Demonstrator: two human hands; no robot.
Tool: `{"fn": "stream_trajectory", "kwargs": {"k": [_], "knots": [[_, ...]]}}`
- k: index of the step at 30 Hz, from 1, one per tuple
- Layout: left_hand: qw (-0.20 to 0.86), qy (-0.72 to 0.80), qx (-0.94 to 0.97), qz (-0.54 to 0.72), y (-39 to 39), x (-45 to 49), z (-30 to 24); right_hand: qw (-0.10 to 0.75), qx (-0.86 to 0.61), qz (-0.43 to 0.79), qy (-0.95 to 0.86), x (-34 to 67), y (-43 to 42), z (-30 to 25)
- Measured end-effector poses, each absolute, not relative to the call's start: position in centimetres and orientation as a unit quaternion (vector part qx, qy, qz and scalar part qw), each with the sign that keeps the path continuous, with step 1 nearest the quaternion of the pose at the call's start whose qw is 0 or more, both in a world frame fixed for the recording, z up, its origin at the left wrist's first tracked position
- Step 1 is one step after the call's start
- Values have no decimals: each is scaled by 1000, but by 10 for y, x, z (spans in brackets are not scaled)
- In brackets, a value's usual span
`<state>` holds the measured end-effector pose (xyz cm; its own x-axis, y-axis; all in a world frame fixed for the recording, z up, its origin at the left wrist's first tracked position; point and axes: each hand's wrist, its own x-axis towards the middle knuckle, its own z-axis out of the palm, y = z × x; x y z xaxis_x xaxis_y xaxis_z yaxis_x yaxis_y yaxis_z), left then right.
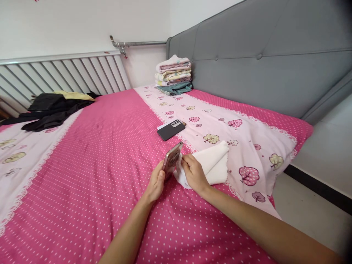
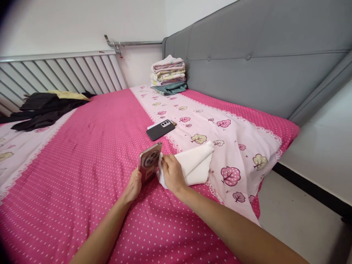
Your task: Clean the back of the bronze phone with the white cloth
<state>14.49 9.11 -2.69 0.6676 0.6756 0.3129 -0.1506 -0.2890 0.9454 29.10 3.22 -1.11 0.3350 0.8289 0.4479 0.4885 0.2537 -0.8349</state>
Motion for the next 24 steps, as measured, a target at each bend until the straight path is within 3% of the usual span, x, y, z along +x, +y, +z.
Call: {"fn": "stream_trajectory", "kwargs": {"k": [5, 11, 24], "knots": [[607, 187, 676, 373, 92, 146, -34, 514, -610, 155, -583, 289, 35, -21], [648, 234, 622, 372, 97, 143, -46, 393, -658, 154, -624, 290, 41, -29], [710, 214, 550, 384, 96, 148, -40, 269, -680, 155, -664, 289, 42, -29]]}}
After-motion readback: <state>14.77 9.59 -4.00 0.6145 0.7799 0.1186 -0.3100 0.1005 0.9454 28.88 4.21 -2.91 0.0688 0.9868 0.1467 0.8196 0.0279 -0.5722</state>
